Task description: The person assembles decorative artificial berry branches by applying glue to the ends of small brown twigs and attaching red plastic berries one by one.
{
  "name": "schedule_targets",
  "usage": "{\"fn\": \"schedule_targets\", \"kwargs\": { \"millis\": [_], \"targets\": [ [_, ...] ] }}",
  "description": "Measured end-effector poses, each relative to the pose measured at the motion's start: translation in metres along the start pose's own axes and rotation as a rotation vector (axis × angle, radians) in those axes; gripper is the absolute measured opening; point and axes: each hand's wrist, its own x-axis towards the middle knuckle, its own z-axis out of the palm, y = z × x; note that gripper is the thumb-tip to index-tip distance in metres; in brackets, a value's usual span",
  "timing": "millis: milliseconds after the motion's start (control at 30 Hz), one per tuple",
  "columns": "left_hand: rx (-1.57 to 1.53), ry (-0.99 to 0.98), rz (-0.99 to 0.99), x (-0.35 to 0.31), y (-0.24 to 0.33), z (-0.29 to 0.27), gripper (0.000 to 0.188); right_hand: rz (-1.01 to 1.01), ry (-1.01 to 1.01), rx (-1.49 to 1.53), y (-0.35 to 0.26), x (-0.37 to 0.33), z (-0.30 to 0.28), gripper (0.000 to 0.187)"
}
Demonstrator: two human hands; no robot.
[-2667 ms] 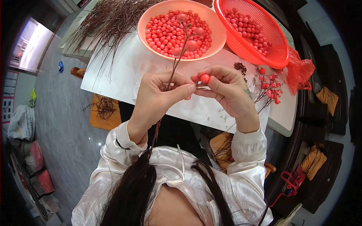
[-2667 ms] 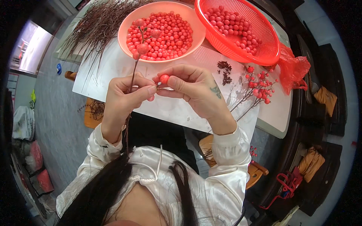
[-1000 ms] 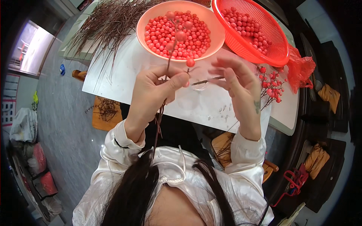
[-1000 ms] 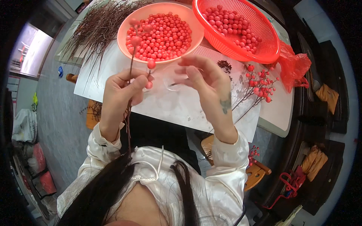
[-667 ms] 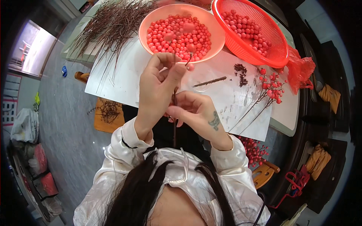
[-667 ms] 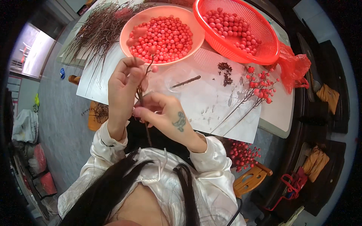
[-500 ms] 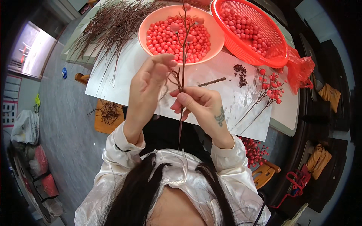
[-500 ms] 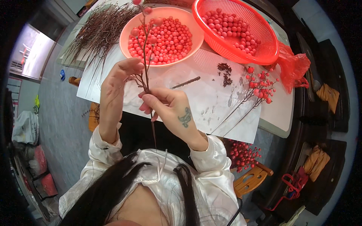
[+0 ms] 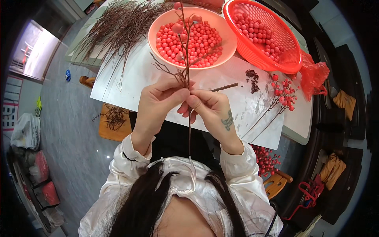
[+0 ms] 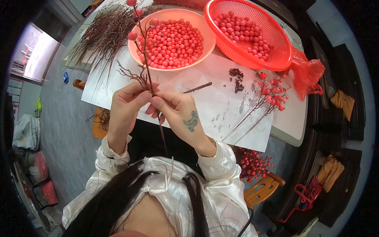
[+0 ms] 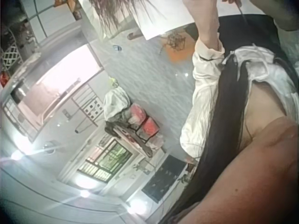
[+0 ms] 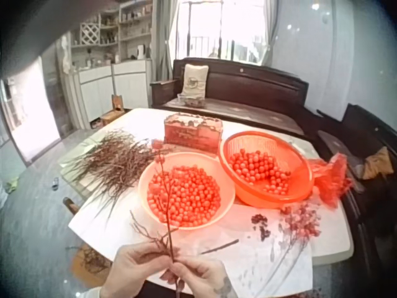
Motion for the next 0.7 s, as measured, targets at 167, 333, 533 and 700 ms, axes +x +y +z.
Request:
{"fn": "schedule_targets", "kwargs": {
  "millis": [167,333,533,700],
  "targets": [
    [0.126,0.106,0.097,0.0,-0.004,0.002,0.017,-0.002,0.114,-0.048,-0.003,-0.001,0.008,0.016],
    [0.178,0.196,0.136,-0.002,-0.001,0.01,0.013,-0.183,0.282,-0.263,0.006,0.001,0.012,0.012],
    [0.401,0.213,0.244,-0.001,-0.004,0.006,0.012,-0.388,0.226,-0.579,0.001,0.007,0.002,0.025],
    [0.473,0.152,0.239,-0.002,0.003,0.011,0.012,-0.198,0.191,-0.086,-0.01,0.0,0.002,0.022]
  ]
}}
